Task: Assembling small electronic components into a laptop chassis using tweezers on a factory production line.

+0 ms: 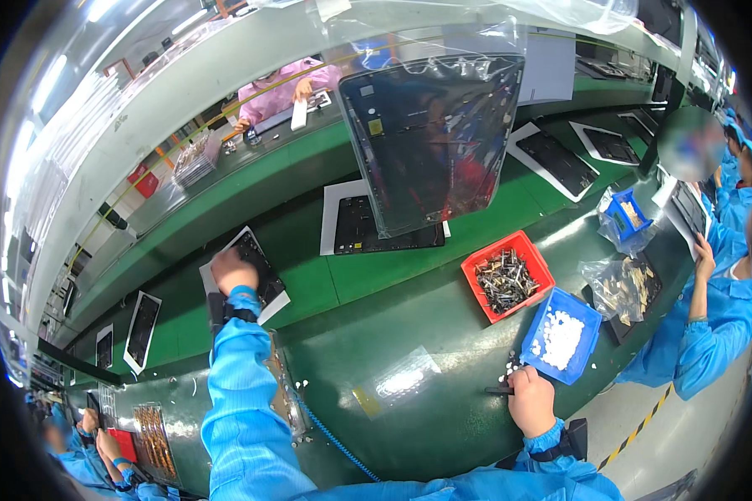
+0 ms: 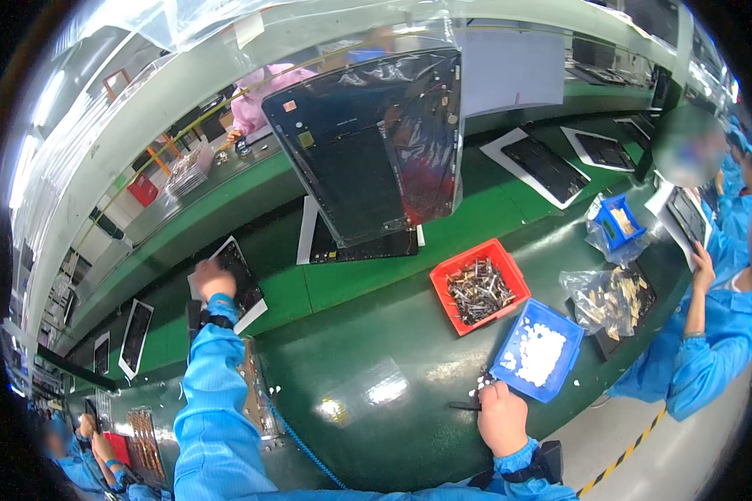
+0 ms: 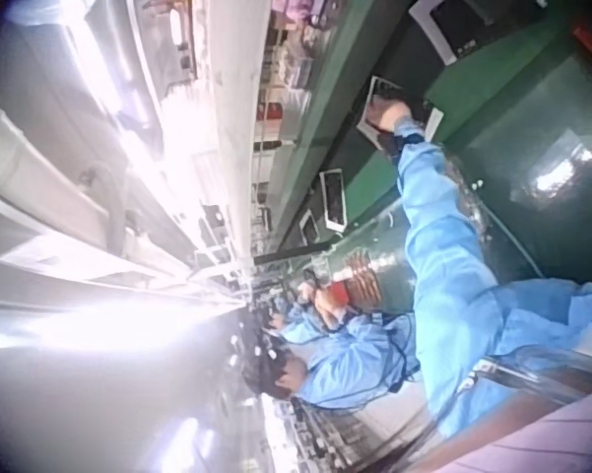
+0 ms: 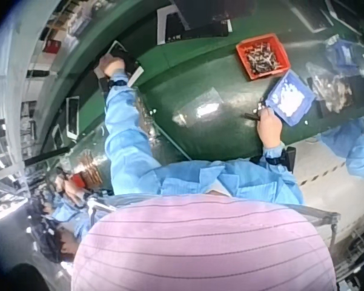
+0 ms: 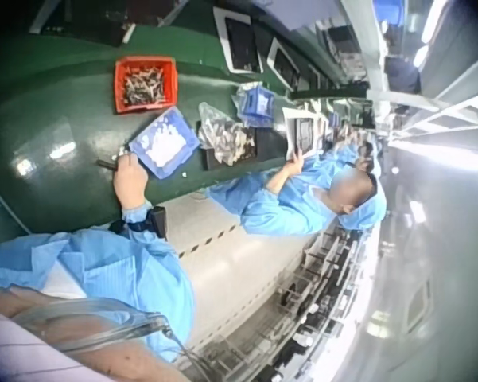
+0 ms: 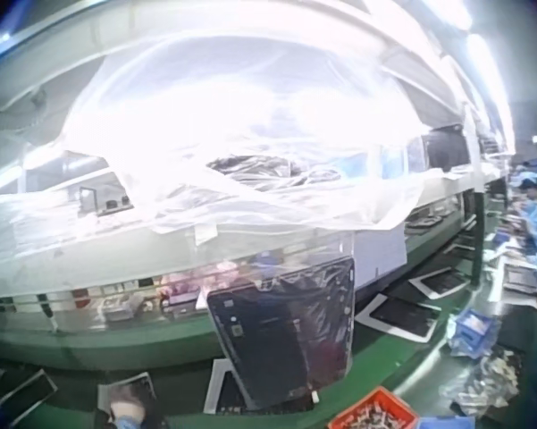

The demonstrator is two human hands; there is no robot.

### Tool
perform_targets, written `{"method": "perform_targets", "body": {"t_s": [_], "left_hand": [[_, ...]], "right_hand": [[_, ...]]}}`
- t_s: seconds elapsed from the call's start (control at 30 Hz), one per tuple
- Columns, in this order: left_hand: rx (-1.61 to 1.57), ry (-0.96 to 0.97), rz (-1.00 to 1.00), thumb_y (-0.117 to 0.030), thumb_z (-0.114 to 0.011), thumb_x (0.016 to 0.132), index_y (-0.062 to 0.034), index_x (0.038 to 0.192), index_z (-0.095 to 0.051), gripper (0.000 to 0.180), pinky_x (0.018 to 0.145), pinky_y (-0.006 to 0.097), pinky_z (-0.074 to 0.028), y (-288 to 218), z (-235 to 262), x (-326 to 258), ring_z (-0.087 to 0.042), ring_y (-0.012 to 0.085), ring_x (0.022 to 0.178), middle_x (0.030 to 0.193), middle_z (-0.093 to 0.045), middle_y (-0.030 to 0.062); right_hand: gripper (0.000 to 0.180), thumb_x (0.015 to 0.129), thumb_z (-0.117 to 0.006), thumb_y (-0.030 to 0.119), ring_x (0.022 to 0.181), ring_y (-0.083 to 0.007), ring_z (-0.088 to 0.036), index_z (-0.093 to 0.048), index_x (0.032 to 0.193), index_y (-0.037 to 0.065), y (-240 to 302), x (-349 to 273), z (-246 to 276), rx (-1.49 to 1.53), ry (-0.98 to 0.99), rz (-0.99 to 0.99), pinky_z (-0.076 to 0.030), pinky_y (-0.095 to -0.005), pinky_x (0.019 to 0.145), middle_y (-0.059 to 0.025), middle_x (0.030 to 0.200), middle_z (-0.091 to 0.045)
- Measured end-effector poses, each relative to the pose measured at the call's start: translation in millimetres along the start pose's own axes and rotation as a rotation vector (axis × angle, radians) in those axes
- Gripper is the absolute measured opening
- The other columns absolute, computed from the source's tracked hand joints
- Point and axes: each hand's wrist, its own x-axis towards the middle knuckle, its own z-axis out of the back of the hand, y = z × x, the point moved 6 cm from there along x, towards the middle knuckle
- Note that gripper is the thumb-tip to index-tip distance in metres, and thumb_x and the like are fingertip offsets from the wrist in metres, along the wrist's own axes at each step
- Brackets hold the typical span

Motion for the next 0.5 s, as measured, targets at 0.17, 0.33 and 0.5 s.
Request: {"method": "perform_targets", "body": {"t_s": [0.17,0.33,0.5], "left_hand": [[-0.489,0.611,-0.18,-0.018,-0.062,0.07,-0.0047,0.091,-0.064,0.026,0.081,0.04,-0.044,-123,-18,-23,-0.056,0.0326,0.089,0.089,-0.06,0.0184],[-0.447,0.381,-0.011,-0.017,-0.061,0.071,-0.0062,0.075,-0.06,0.012,0.068,0.042,-0.047,-147,-29,-31,-0.057,0.0343,0.073,0.079,-0.058,0.0144],[-0.55,0.341,0.157,-0.013,-0.056,0.075,-0.0037,0.08,-0.057,0.011,0.061,0.041,-0.049,-148,-47,-29,-0.06,0.0309,0.071,0.082,-0.059,0.0146]], "right_hand": [[0.019,0.057,-0.057,-0.002,0.056,-0.0268,-0.054,-0.051,0.072,0.008,17,3,8,0.152,0.016,0.11,-0.043,-0.0364,0.048,-0.0083,0.07,-0.05],[0.022,0.056,-0.058,-0.002,0.059,-0.0247,-0.055,-0.053,0.074,0.01,33,-11,-2,0.242,0.141,0.196,-0.045,-0.0343,0.05,-0.0056,0.078,-0.052],[0.02,0.057,-0.058,-0.001,0.057,-0.0236,-0.055,-0.053,0.074,0.009,30,-14,-6,0.211,0.136,0.211,-0.046,-0.0343,0.048,-0.0054,0.078,-0.051]]}}
